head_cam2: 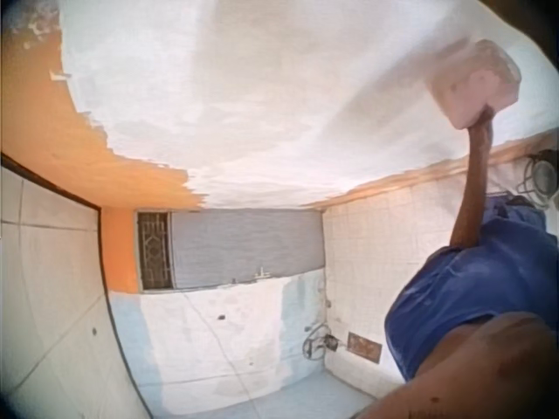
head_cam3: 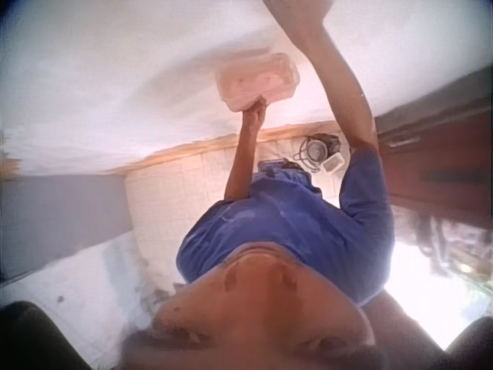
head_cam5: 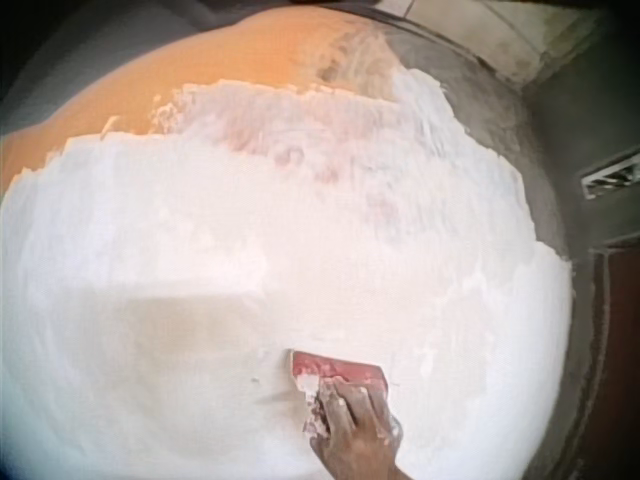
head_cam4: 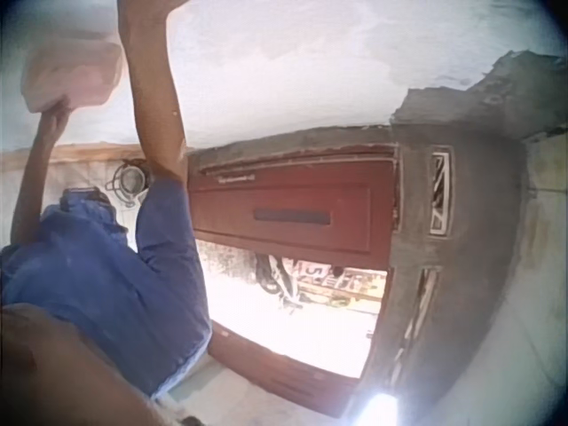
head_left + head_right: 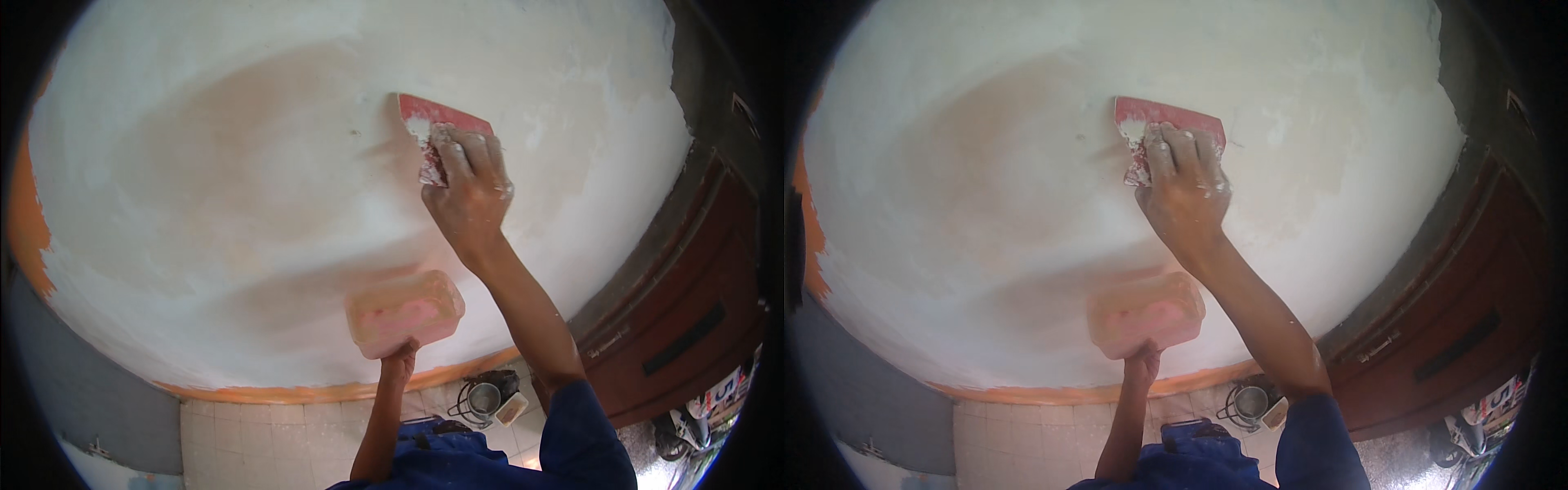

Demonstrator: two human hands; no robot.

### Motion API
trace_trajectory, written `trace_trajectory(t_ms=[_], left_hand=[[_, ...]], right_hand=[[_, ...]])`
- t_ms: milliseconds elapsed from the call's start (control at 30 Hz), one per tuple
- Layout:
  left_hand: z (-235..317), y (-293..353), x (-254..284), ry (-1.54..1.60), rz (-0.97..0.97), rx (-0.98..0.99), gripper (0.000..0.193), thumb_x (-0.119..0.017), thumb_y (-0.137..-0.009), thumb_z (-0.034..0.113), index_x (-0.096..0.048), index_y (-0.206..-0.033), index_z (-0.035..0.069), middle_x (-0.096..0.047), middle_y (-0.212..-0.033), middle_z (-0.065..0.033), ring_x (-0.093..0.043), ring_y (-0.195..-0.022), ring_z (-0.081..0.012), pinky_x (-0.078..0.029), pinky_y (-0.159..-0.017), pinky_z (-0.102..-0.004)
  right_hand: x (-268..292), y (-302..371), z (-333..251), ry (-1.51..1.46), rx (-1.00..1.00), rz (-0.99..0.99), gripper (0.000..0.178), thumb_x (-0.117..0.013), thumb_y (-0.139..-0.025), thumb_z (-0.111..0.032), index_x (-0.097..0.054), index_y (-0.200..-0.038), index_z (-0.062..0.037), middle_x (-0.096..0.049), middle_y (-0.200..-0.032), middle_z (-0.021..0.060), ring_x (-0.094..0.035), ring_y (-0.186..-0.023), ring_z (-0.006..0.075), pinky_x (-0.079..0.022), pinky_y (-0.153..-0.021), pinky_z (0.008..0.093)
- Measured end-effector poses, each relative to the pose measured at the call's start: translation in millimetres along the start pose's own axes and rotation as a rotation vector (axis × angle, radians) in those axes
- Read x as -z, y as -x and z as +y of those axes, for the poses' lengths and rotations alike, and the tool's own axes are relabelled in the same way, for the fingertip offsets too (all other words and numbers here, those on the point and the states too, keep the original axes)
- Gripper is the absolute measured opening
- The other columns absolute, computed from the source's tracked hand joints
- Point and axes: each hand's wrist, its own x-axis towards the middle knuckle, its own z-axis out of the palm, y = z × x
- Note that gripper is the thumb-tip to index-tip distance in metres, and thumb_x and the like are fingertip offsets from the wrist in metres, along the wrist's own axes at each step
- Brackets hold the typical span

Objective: The person applies plaster to a wall using a putty knife and a plastic container, smoothing the material across the surface.

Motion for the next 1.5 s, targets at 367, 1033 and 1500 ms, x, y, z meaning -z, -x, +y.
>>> trace_trajectory(t_ms=[367,1033,1500], left_hand=[[5.6,2.3,-8.7,-0.048,0.115,0.016,0.06,-0.061,-0.065,-0.016,-0.039,-0.116,0.008,-0.048,-0.103,-0.005,-0.053,-0.091,-0.0163,-0.052,-0.073,-0.0274],[8.3,3.8,-19.4,-0.008,0.111,-0.026,0.058,-0.054,-0.069,-0.018,-0.035,-0.118,0.006,-0.048,-0.106,-0.0088,-0.055,-0.09,-0.018,-0.053,-0.077,-0.0305],[9.5,-3.2,-40.3,-0.05,0.144,-0.021,0.06,-0.059,-0.068,-0.014,-0.034,-0.119,0.008,-0.048,-0.099,-0.0062,-0.056,-0.08,-0.0144,-0.052,-0.073,-0.0293]], right_hand=[[-15.1,71.4,-37.3,0.001,0.099,-0.269,0.036,-0.069,-0.048,-0.013,-0.057,-0.081,-0.0062,-0.053,-0.089,0.0045,-0.052,-0.085,0.023,-0.049,-0.061,0.0327],[-5.0,3.3,-5.5,0.088,0.002,-0.253,0.014,-0.063,-0.05,-0.009,-0.055,-0.061,-0.0108,-0.05,-0.067,0.0003,-0.054,-0.071,0.0182,-0.044,-0.044,0.0326],[-14.6,-3.9,6.5,-0.097,-0.062,0.075,0.034,-0.06,-0.051,0.003,-0.058,-0.084,-0.0059,-0.052,-0.085,0.0067,-0.053,-0.083,0.0253,-0.048,-0.053,0.0339]])
